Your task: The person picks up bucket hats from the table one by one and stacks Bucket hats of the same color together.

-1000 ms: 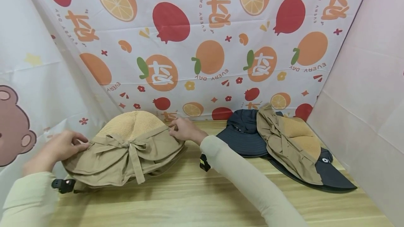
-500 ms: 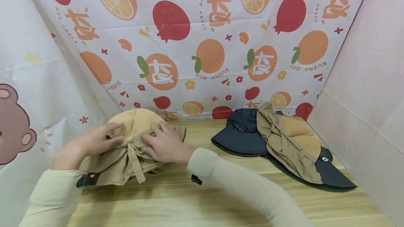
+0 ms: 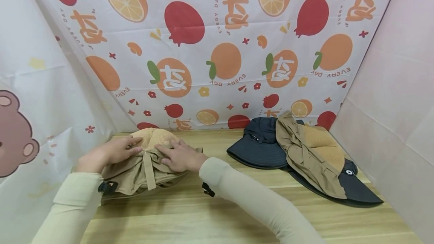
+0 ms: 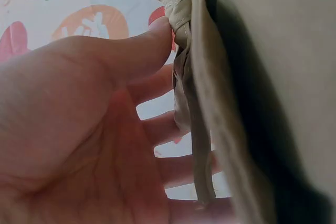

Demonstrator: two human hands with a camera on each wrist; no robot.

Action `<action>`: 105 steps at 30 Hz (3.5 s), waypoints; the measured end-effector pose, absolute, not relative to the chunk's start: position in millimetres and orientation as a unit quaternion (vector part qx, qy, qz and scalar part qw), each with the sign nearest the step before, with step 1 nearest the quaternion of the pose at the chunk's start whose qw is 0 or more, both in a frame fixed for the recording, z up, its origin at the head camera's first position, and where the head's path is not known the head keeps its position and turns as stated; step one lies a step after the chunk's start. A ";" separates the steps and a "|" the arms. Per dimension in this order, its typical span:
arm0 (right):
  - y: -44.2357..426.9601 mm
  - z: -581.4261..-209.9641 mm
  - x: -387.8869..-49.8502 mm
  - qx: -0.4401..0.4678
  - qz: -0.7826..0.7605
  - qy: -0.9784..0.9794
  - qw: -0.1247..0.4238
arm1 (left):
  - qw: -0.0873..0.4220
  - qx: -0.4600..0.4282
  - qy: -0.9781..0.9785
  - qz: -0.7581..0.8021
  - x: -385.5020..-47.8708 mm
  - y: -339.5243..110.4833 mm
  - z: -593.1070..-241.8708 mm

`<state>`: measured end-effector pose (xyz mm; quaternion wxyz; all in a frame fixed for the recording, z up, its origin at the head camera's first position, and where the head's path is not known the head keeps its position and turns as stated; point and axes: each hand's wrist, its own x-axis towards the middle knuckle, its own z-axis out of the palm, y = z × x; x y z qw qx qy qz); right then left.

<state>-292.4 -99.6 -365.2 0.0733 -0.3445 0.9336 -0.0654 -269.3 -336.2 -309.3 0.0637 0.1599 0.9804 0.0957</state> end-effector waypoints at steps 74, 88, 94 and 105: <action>-6.3 -362.6 -300.2 -0.410 -0.193 0.891 0.036 | -0.063 0.198 0.975 0.084 -250.7 -313.3 -305.0; 99.4 -326.1 -286.4 -0.302 -0.259 0.917 -0.027 | -0.067 0.266 0.946 0.172 -227.8 -223.0 -285.7; 151.9 -318.0 -281.3 -0.266 -0.257 0.928 -0.048 | -0.072 0.290 0.936 0.184 -220.7 -198.0 -287.0; 239.0 -303.8 -268.0 -0.133 -0.240 0.962 -0.011 | -0.070 0.319 0.930 0.167 -218.3 -169.9 -293.2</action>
